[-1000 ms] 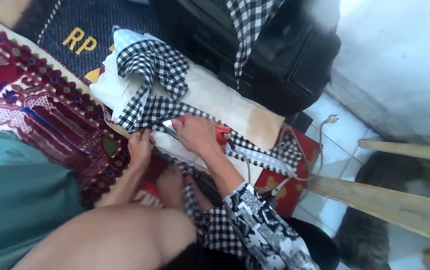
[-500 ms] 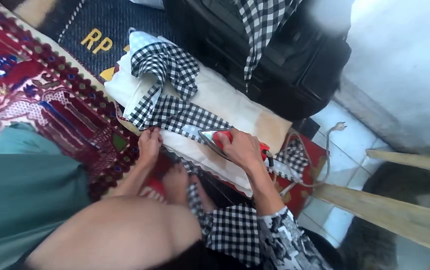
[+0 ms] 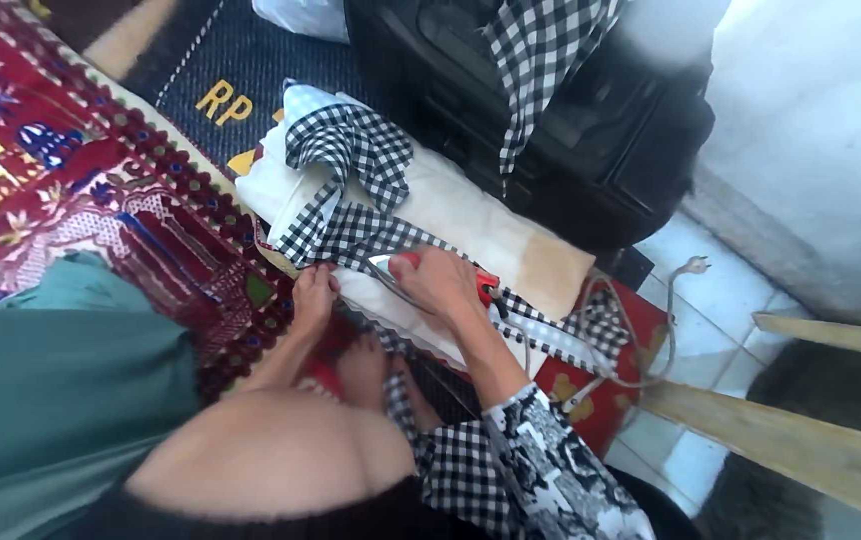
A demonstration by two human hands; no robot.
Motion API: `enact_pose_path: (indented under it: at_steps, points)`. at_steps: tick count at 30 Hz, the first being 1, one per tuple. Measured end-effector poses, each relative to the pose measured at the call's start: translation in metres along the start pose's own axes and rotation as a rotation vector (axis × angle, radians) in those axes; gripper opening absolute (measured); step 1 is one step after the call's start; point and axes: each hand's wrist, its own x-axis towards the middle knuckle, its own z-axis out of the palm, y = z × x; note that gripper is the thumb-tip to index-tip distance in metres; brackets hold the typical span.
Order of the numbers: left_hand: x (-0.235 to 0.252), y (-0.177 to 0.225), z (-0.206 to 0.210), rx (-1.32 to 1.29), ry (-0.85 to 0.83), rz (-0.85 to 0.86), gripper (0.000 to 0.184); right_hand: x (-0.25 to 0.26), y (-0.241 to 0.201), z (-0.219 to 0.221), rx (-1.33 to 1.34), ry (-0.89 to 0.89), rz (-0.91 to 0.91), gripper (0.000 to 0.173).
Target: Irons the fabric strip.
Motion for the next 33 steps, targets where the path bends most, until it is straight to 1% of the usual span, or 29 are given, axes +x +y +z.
enact_pose_path:
  at_steps: [2, 4, 8, 10, 11, 14, 15, 16, 17, 19, 20, 21, 22, 23, 24, 25, 26, 27, 28, 29, 30, 31, 32, 33]
  points:
    - [-0.012, 0.003, -0.001, 0.030, 0.012, 0.011, 0.034, -0.016, 0.016, -0.002, 0.030, 0.047, -0.001, 0.050]
    - [-0.028, 0.013, -0.004, 0.040, -0.017, -0.010, 0.034, -0.026, 0.034, -0.003, 0.021, 0.077, 0.023, 0.049]
    - [-0.032, 0.015, -0.004, 0.045, -0.010, -0.018, 0.034, -0.032, 0.058, 0.001, 0.005, 0.128, 0.054, 0.048]
    - [-0.034, 0.016, -0.003, 0.044, -0.008, -0.011, 0.034, -0.031, 0.057, 0.004, 0.008, 0.147, 0.047, 0.047]
    - [-0.040, 0.023, -0.002, 0.053, -0.012, -0.027, 0.034, -0.029, 0.054, 0.005, 0.011, 0.153, 0.043, 0.047]
    - [-0.079, 0.081, 0.000, 0.075, -0.090, -0.186, 0.034, -0.018, 0.036, 0.008, 0.002, 0.145, 0.024, 0.049]
    - [-0.082, 0.089, 0.001, 0.081, -0.100, -0.216, 0.034, -0.011, 0.027, 0.009, -0.012, 0.121, 0.024, 0.051]
    - [-0.081, 0.088, 0.002, 0.079, -0.103, -0.214, 0.034, -0.005, 0.017, 0.010, -0.014, 0.098, 0.020, 0.052]
    - [-0.076, 0.077, 0.001, 0.061, -0.099, -0.169, 0.034, 0.001, 0.007, 0.010, -0.011, 0.088, 0.012, 0.052]
    - [-0.051, 0.032, 0.000, 0.051, -0.031, -0.005, 0.034, 0.009, -0.009, 0.011, -0.009, 0.075, -0.012, 0.051]
    - [-0.039, 0.018, 0.000, 0.050, -0.011, 0.018, 0.034, 0.011, -0.013, 0.010, -0.002, 0.064, -0.019, 0.051]
    - [-0.033, 0.014, -0.001, 0.057, -0.016, 0.006, 0.034, 0.012, -0.015, 0.009, 0.008, 0.055, -0.021, 0.051]
    - [-0.027, 0.011, -0.004, 0.072, -0.041, -0.009, 0.034, 0.012, -0.014, 0.008, 0.012, 0.044, -0.021, 0.051]
    - [-0.018, 0.002, -0.007, 0.081, -0.076, 0.019, 0.034, 0.011, -0.012, 0.007, 0.006, 0.033, -0.019, 0.051]
    - [-0.002, -0.020, -0.010, 0.072, -0.101, 0.132, 0.035, 0.009, -0.008, 0.005, 0.003, 0.023, -0.011, 0.051]
    - [0.020, -0.053, -0.008, 0.031, -0.060, 0.331, 0.037, 0.007, -0.003, 0.003, -0.006, 0.011, 0.004, 0.052]
    - [0.029, -0.066, -0.007, -0.001, -0.042, 0.420, 0.038, 0.002, 0.003, 0.000, -0.004, 0.002, 0.021, 0.051]
    - [0.017, -0.053, -0.008, 0.021, -0.038, 0.356, 0.037, -0.004, 0.010, -0.002, -0.001, 0.006, 0.034, 0.051]
    - [-0.008, -0.017, -0.010, 0.063, -0.075, 0.151, 0.035, -0.011, 0.019, -0.004, 0.009, 0.025, 0.042, 0.051]
    - [-0.023, 0.008, -0.008, 0.071, -0.055, 0.013, 0.033, -0.019, 0.030, -0.004, 0.014, 0.056, 0.048, 0.050]
    - [-0.027, 0.016, -0.007, 0.069, -0.043, -0.049, 0.033, -0.024, 0.041, -0.004, 0.022, 0.081, 0.058, 0.049]
    - [-0.020, 0.007, -0.008, 0.057, -0.052, -0.020, 0.033, -0.030, 0.052, -0.004, 0.029, 0.102, 0.065, 0.048]
    - [-0.003, -0.018, -0.010, 0.047, -0.070, 0.085, 0.033, -0.034, 0.063, -0.003, 0.031, 0.121, 0.070, 0.047]
    - [0.024, -0.058, -0.007, 0.030, -0.023, 0.294, 0.035, -0.036, 0.071, -0.003, 0.028, 0.129, 0.080, 0.048]
